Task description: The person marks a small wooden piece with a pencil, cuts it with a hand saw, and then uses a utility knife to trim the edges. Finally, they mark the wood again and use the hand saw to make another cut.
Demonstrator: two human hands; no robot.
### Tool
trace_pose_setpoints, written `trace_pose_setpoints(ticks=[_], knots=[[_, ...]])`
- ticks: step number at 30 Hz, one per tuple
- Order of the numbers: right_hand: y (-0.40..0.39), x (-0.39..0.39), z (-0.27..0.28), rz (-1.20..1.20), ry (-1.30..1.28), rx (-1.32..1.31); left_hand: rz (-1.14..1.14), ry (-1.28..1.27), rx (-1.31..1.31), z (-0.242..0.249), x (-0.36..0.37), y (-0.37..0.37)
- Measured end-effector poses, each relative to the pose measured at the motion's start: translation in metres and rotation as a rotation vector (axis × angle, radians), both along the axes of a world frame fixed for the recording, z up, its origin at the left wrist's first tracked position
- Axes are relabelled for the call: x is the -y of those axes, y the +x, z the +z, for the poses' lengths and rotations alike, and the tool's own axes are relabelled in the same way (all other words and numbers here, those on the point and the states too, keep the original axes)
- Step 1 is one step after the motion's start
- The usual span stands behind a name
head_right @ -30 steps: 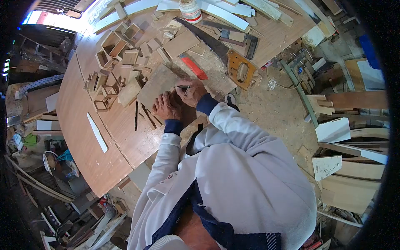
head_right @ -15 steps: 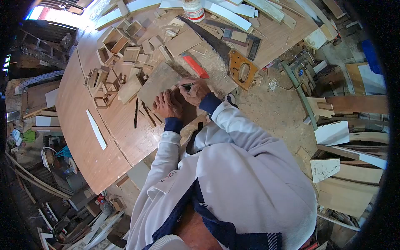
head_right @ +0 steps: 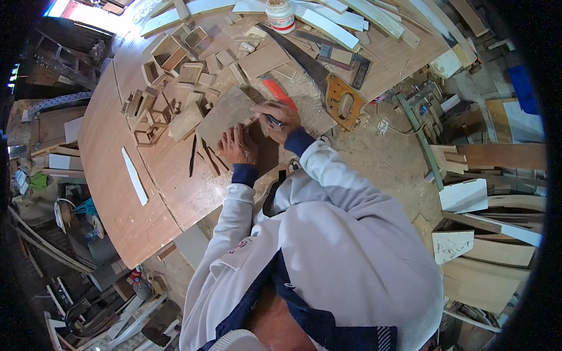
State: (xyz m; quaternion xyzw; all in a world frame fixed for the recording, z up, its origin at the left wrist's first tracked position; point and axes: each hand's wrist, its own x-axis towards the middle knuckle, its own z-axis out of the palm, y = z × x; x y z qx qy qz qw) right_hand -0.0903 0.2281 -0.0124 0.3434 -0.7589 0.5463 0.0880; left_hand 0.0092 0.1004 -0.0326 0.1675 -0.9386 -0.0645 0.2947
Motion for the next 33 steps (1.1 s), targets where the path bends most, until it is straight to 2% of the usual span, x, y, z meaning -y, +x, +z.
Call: trace_pose_setpoints(ticks=[4, 6, 15, 17, 20, 25, 27, 30, 33], knots=[[-0.011, 0.009, -0.009, 0.112, -0.011, 0.026, -0.027, 0.041, 0.025, 0.005, 0.003, -0.003], [-0.014, 0.01, -0.011, 0.149, 0.039, 0.214, -0.032, 0.063, 0.034, 0.009, 0.006, -0.003], [-0.023, 0.028, -0.033, 0.08, 0.044, 0.216, -0.043, 0.109, 0.074, 0.017, 0.025, -0.005], [-0.023, 0.028, -0.033, 0.099, 0.032, 0.241, -0.124, 0.147, 0.18, 0.019, 0.028, -0.003], [-0.024, 0.027, -0.034, 0.125, 0.018, 0.276, -0.089, 0.056, 0.215, 0.019, 0.027, -0.004], [-0.025, 0.027, -0.035, 0.135, 0.04, 0.268, -0.112, 0.051, 0.148, 0.015, 0.028, -0.007], [-0.023, 0.027, -0.034, 0.174, -0.035, 0.418, -0.122, 0.054, 0.143, 0.011, 0.03, -0.008], [-0.022, 0.026, -0.034, 0.187, -0.065, 0.462, -0.139, 0.018, 0.189, 0.009, 0.03, -0.01], [-0.023, 0.028, -0.036, 0.166, -0.032, 0.416, -0.156, 0.068, 0.173, 0.013, 0.029, -0.01]])
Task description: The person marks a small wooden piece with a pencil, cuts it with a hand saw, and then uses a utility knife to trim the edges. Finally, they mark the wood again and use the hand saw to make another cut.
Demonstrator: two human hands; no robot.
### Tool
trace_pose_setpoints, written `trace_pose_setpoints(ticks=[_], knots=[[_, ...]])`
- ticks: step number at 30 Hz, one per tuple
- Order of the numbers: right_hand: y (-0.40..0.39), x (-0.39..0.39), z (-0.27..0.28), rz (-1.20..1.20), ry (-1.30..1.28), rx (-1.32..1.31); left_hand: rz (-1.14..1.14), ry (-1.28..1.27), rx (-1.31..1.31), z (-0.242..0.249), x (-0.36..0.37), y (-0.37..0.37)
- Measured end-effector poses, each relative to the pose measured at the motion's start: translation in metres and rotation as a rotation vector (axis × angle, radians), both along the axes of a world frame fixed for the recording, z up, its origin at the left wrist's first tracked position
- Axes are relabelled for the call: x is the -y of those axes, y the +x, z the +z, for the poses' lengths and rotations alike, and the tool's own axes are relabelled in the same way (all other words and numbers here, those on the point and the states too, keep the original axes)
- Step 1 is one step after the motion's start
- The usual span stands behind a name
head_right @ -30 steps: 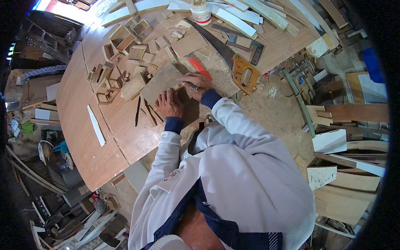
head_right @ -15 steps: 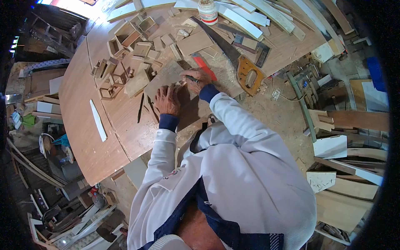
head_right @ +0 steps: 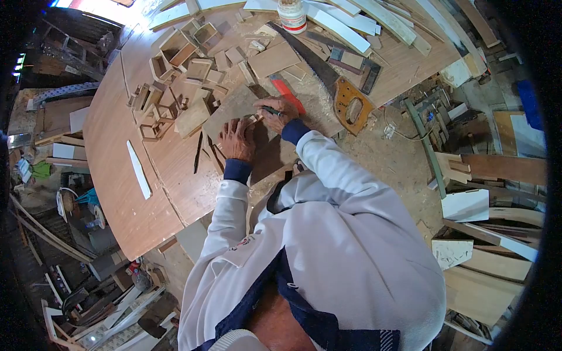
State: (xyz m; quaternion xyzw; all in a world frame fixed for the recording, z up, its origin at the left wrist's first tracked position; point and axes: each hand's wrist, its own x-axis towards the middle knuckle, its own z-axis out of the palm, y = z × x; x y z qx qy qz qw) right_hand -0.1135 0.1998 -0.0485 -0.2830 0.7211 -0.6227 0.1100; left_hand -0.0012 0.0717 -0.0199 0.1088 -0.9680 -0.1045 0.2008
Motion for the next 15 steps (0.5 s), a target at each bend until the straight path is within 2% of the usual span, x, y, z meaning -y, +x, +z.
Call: trace_pose_setpoints(ticks=[4, 7, 13, 15], knots=[[0.002, -0.003, 0.009, 0.0, 0.056, -0.024, 0.004, -0.006, 0.009, 0.001, -0.003, -0.002], [0.005, -0.002, 0.012, 0.009, -0.002, 0.102, 0.014, 0.01, 0.005, 0.002, -0.006, -0.002], [0.001, 0.002, 0.005, -0.029, -0.023, -0.011, 0.009, 0.004, -0.053, -0.002, -0.005, -0.003], [0.0, 0.002, 0.011, -0.051, 0.123, -0.042, 0.008, 0.014, -0.064, -0.005, -0.005, -0.003]])
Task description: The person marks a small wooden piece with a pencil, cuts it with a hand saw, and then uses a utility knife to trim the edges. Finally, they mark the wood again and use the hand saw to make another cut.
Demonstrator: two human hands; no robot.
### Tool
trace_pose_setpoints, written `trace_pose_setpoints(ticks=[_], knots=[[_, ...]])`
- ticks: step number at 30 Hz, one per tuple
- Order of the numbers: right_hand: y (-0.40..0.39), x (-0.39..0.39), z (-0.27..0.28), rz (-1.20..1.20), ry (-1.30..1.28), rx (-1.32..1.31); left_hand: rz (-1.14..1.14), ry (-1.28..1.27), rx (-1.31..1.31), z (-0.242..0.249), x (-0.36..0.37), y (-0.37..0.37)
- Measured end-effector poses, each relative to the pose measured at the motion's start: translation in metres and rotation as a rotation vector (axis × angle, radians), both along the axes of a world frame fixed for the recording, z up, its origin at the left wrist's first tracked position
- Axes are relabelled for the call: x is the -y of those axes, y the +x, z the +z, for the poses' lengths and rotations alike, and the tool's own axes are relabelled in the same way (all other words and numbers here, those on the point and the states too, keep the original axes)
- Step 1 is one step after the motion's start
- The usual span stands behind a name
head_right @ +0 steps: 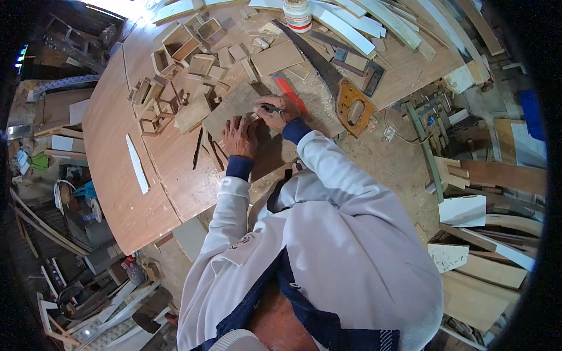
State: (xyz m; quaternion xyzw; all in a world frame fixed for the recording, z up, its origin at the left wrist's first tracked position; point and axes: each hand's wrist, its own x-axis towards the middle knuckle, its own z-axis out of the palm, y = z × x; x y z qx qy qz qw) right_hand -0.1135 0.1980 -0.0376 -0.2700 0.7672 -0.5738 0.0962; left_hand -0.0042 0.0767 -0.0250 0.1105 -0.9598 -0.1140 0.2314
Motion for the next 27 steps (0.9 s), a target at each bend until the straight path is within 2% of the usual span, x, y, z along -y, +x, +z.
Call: trace_pose_setpoints(ticks=[6, 9, 11, 12, 14, 16, 18, 27], knots=[[0.005, 0.005, 0.011, -0.052, 0.136, -0.134, 0.026, 0.015, 0.046, 0.002, 0.0, 0.004], [0.007, 0.005, 0.018, -0.045, 0.149, -0.033, 0.073, -0.022, 0.077, 0.023, -0.007, 0.015], [0.008, 0.003, 0.031, -0.024, 0.189, -0.028, 0.314, 0.151, 0.009, 0.035, -0.014, 0.029], [0.01, 0.002, 0.034, -0.011, 0.23, -0.016, 0.318, 0.151, 0.01, 0.029, -0.012, 0.039], [0.01, 0.002, 0.029, -0.014, 0.244, 0.013, 0.458, 0.326, -0.151, 0.011, -0.001, 0.06], [0.008, 0.003, 0.021, -0.013, 0.258, 0.039, 0.479, 0.303, -0.143, 0.007, 0.005, 0.07], [0.008, 0.005, 0.015, -0.024, 0.204, -0.017, 0.418, 0.429, -0.139, -0.001, 0.011, 0.075], [0.011, 0.003, 0.015, -0.005, 0.119, 0.076, 0.423, 0.348, -0.153, -0.007, 0.011, 0.069]])
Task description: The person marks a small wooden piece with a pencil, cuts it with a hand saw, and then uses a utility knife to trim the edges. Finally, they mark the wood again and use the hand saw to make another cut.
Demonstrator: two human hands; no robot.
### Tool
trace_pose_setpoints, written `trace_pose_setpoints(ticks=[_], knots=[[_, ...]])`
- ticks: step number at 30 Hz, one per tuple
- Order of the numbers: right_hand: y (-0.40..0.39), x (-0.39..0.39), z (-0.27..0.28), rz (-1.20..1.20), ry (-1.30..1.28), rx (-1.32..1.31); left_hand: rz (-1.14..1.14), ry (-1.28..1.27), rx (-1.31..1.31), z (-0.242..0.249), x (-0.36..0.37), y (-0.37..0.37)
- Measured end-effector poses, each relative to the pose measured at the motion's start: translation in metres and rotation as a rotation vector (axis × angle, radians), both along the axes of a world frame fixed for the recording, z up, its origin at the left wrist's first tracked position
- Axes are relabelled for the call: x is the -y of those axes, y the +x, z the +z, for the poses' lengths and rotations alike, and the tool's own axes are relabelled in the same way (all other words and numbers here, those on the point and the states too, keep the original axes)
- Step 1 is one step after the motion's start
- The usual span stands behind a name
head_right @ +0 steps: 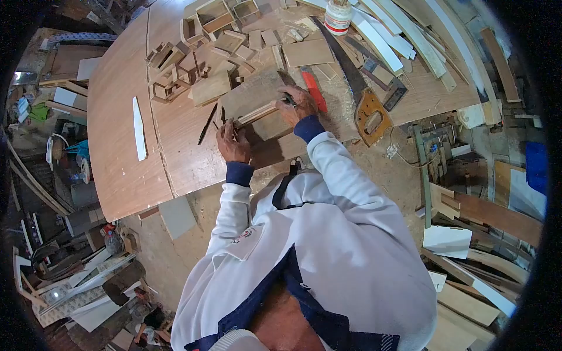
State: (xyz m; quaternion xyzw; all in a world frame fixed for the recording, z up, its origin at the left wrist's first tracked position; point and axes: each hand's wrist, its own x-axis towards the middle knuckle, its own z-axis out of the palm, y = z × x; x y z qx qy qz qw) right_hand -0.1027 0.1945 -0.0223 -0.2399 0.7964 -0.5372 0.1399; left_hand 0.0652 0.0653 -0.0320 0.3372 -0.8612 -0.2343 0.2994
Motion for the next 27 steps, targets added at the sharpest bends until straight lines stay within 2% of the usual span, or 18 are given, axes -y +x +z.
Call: trace_pose_setpoints(ticks=[3, 6, 17, 19, 22, 24, 27], knots=[[0.0, 0.001, -0.001, -0.01, 0.037, -0.074, 0.007, -0.026, 0.017, -0.002, 0.002, -0.002], [0.001, 0.001, 0.003, -0.011, 0.053, -0.008, 0.009, -0.072, 0.008, -0.003, 0.002, -0.003], [0.002, -0.001, 0.008, 0.001, 0.057, -0.036, 0.02, -0.099, 0.022, 0.008, -0.002, -0.002], [0.001, 0.0, 0.005, 0.006, 0.065, -0.035, 0.111, 0.147, 0.058, 0.029, -0.01, -0.004], [0.003, 0.002, 0.003, -0.011, -0.081, -0.063, 0.138, 0.212, 0.167, 0.044, -0.015, -0.005], [0.002, 0.0, 0.009, -0.009, 0.072, -0.062, 0.146, 0.231, 0.16, 0.048, -0.018, -0.006], [0.001, 0.001, 0.005, -0.018, 0.067, -0.053, 0.173, 0.289, 0.125, 0.048, -0.018, -0.003]])
